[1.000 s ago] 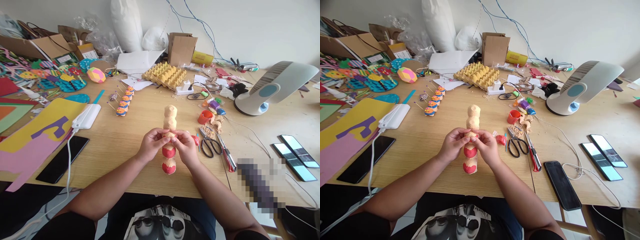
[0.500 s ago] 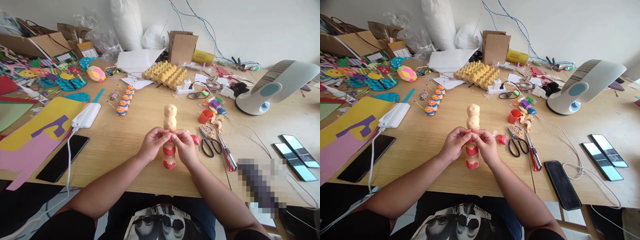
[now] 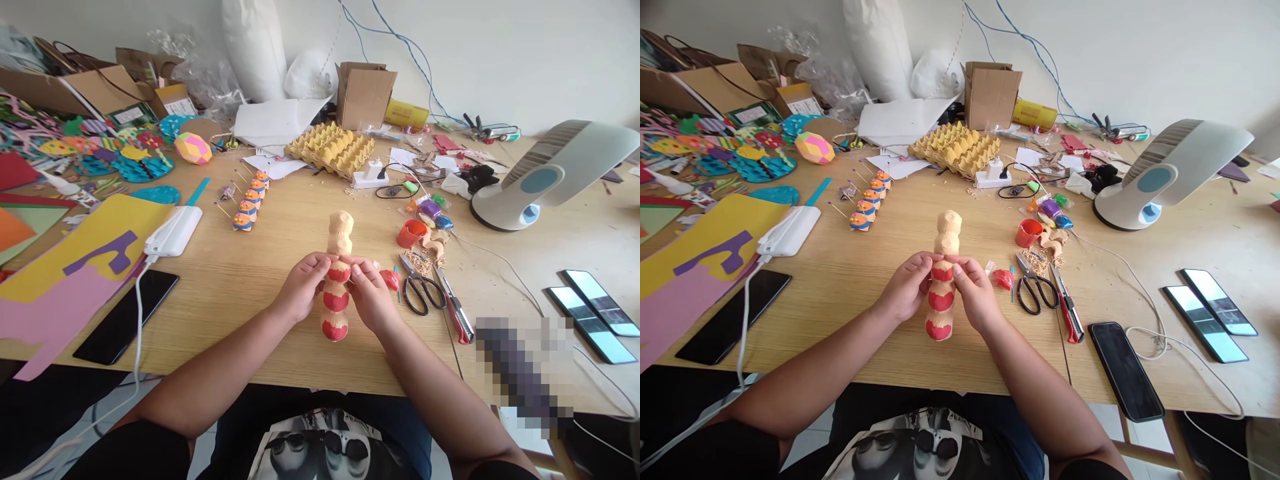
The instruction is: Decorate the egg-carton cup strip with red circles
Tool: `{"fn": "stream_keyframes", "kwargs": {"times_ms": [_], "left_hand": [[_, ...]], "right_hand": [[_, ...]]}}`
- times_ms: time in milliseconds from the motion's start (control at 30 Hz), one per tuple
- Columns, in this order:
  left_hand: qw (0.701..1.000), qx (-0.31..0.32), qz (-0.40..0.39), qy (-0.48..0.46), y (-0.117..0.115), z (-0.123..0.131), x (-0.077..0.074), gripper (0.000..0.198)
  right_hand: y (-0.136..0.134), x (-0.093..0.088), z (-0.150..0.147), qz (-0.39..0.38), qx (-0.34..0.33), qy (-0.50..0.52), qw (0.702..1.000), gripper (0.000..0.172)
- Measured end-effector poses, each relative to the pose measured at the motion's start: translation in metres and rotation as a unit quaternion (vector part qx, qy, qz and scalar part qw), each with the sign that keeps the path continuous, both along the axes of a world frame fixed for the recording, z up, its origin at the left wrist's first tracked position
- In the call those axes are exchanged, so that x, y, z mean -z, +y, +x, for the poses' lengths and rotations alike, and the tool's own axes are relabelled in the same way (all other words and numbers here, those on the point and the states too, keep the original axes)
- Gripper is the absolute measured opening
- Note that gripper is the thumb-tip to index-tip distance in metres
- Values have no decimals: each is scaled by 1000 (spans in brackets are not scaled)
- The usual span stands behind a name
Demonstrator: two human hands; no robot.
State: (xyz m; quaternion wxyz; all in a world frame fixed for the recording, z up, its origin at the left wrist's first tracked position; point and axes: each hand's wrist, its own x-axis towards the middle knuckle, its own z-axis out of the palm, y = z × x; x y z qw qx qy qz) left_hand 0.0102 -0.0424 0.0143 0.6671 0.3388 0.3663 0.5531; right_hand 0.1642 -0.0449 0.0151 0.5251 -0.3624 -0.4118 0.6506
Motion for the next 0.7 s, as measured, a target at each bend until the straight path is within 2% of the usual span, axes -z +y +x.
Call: {"fn": "stream_keyframes", "kwargs": {"times_ms": [133, 367, 700], "left_hand": [[999, 29, -2, -16, 1, -6, 0, 29], [999, 32, -2, -30, 0, -4, 0, 27], [999, 39, 23, -24, -2, -3, -2, 26]], "right_hand": [[0, -5, 4, 18, -22, -20, 999, 48], [-1, -8, 6, 52, -4, -38, 998, 40], [-3, -7, 5, 28, 3, 14, 1000, 34]]}}
